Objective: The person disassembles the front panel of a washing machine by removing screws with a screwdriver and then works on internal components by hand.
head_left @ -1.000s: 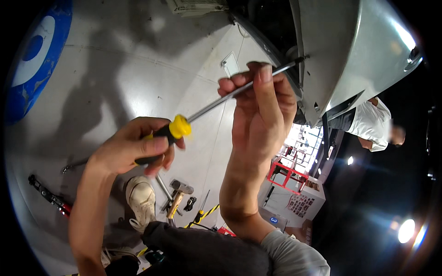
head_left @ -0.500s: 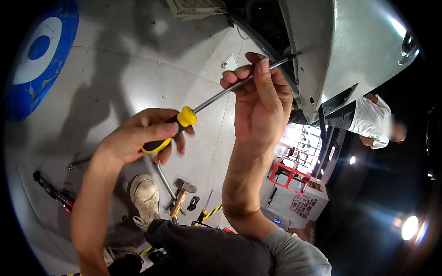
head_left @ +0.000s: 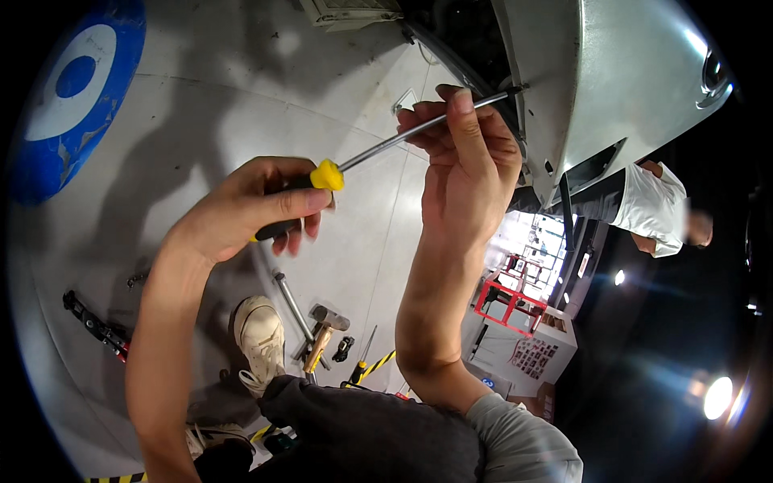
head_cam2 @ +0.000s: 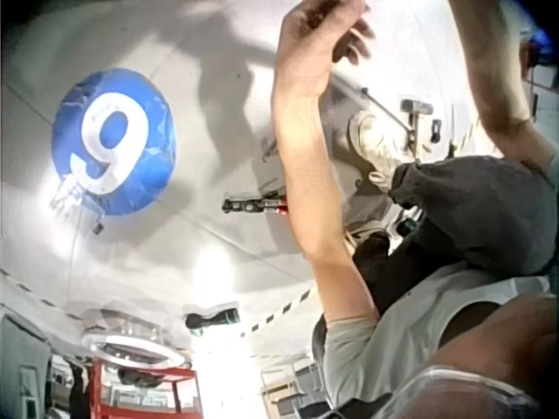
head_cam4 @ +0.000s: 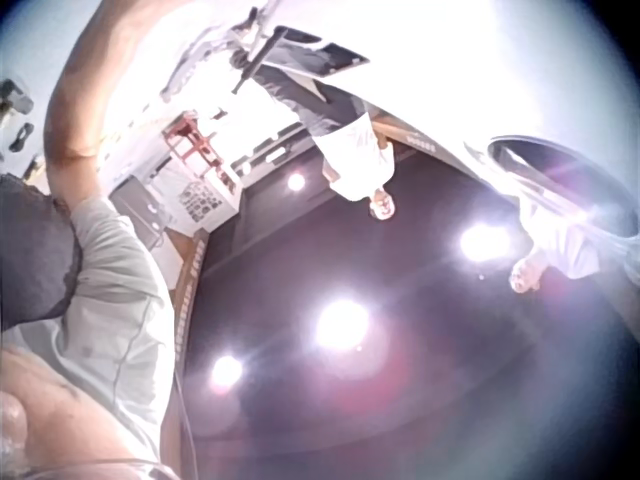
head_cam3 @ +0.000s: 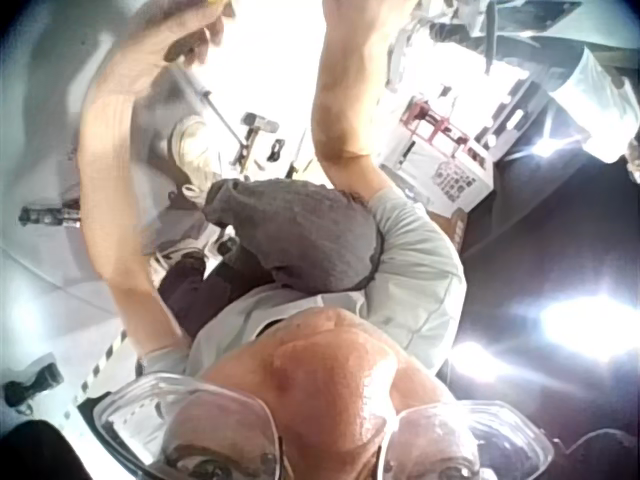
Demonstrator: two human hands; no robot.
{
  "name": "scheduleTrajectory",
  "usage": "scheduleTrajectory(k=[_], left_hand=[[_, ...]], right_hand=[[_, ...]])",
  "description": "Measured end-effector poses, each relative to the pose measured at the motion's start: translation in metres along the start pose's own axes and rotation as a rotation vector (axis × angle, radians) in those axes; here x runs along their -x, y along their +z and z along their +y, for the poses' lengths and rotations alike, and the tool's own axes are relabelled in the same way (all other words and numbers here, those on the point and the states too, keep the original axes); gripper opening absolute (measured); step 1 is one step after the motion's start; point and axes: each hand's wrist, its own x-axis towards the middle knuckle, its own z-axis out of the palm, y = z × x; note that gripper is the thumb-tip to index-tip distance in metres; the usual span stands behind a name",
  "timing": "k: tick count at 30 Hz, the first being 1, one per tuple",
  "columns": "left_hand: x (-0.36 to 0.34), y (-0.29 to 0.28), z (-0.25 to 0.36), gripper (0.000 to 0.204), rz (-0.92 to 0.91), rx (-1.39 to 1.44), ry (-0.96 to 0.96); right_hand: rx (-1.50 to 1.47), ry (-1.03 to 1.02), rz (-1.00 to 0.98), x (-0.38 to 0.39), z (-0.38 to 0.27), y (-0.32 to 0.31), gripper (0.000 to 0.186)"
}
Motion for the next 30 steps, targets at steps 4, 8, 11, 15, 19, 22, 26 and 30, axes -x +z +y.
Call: scheduleTrajectory(k=[4,8,11,15,19,22,26,30], left_hand=[[0.000,0.019,-0.002,0.025,0.098,-0.173,-0.053],[-0.002,0.054,-0.027,0.029,0.862,-1.227,0.574],[0.003,0.066,-0.033,0.036,0.846,-1.234,0.502],[0.004,0.051,-0.024,0.032,0.418,-0.729,0.329],[-0.002,0.027,-0.013,0.028,-0.127,0.125,-0.064],[-0.004,0.023,-0.017,0.027,-0.207,0.193,-0.128],[-0.005,0.044,-0.019,0.021,0.176,-0.454,0.058],[0.000,0.073,-0.031,0.027,0.851,-1.271,0.421]], right_hand=[[-0.039,0.025,-0.004,0.001,-0.002,-0.003,0.020],[-0.059,0.065,0.062,0.004,-0.008,0.011,0.018],[-0.018,0.068,0.063,0.010,0.000,0.001,0.018],[0.012,0.054,0.048,0.011,-0.001,-0.005,0.011],[-0.016,0.069,0.071,0.013,-0.006,-0.003,0.015],[-0.053,0.064,0.032,0.011,-0.001,-0.004,0.017],[-0.013,0.091,0.015,0.015,-0.001,-0.005,0.022],[0.017,0.107,-0.023,0.023,-0.002,-0.007,0.028]])
